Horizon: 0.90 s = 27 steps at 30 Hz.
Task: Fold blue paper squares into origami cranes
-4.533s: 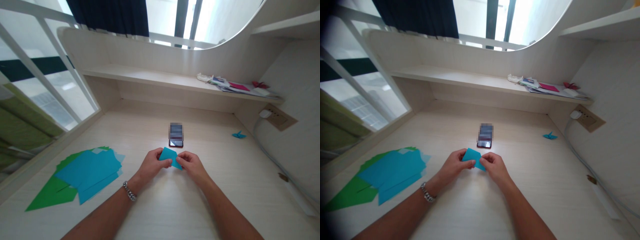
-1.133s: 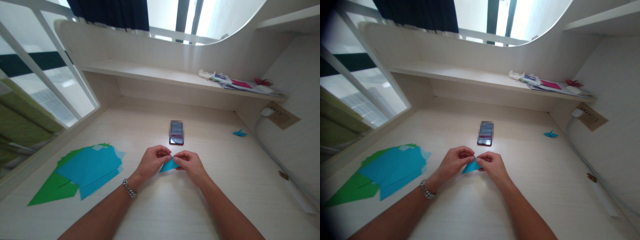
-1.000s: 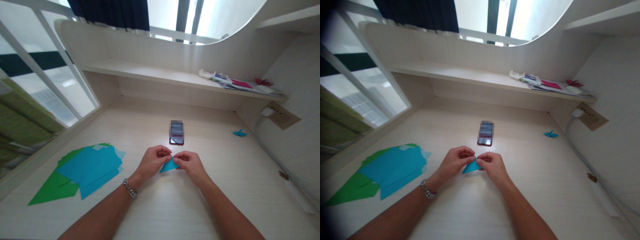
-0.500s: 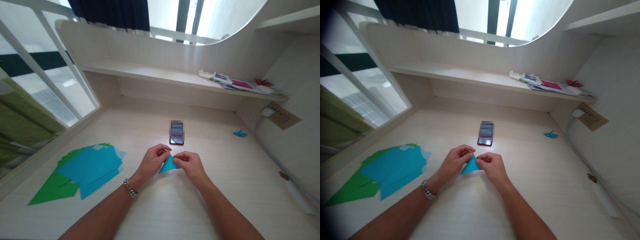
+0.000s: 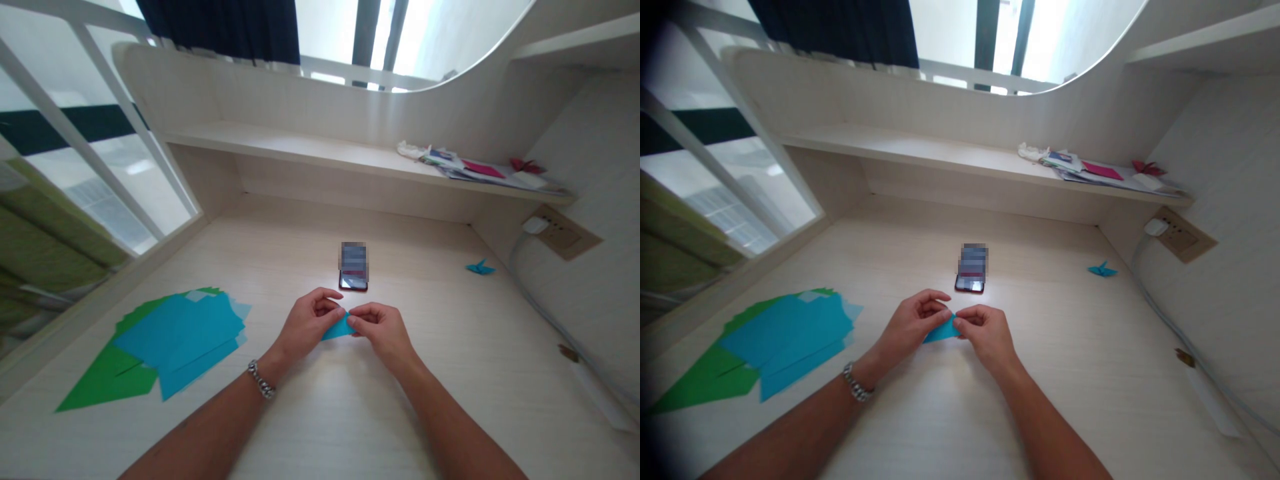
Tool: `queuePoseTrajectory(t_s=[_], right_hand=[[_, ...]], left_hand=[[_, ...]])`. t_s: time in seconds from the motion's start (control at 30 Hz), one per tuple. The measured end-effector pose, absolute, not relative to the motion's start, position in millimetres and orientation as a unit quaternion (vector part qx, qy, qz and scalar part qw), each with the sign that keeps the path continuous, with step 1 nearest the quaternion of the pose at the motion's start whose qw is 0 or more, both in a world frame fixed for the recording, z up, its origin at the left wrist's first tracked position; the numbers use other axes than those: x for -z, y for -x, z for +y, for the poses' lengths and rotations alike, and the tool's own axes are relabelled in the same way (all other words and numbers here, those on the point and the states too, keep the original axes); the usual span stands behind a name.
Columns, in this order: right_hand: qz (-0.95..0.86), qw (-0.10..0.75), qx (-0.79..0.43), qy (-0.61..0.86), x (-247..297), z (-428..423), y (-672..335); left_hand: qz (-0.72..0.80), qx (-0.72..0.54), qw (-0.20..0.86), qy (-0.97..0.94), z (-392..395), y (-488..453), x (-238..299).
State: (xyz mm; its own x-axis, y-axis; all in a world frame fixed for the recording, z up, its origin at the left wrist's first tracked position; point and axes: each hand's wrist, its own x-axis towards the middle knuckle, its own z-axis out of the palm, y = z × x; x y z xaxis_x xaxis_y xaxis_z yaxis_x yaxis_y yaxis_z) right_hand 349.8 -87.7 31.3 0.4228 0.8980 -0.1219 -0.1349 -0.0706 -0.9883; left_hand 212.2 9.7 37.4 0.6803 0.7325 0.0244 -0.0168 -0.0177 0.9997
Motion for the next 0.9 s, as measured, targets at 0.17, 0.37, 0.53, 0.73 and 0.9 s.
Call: queuePoseTrajectory(t_s=[0.17,0.37,0.53,0.73,0.9], right_hand=[[-0.321,0.607,-0.432,0.585,-30.4,-87.2,-350.0],[-0.312,0.603,-0.44,0.588,-34.6,-87.7,-353.5],[-0.317,0.614,-0.43,0.581,-33.3,-87.3,-353.6],[-0.311,0.608,-0.444,0.58,-34.1,-87.2,-353.4],[-0.299,0.611,-0.46,0.571,-36.7,-88.9,-354.5]], left_hand=[[0.268,-0.289,0.648,-0.651,9.7,-211.1,-37.4],[0.286,-0.321,0.63,-0.647,10.3,-210.7,-37.2],[0.276,-0.29,0.648,-0.648,9.4,-211.9,-35.1],[0.293,-0.301,0.636,-0.647,10.1,-211.1,-36.5],[0.297,-0.299,0.632,-0.65,11.3,-211.2,-36.7]])
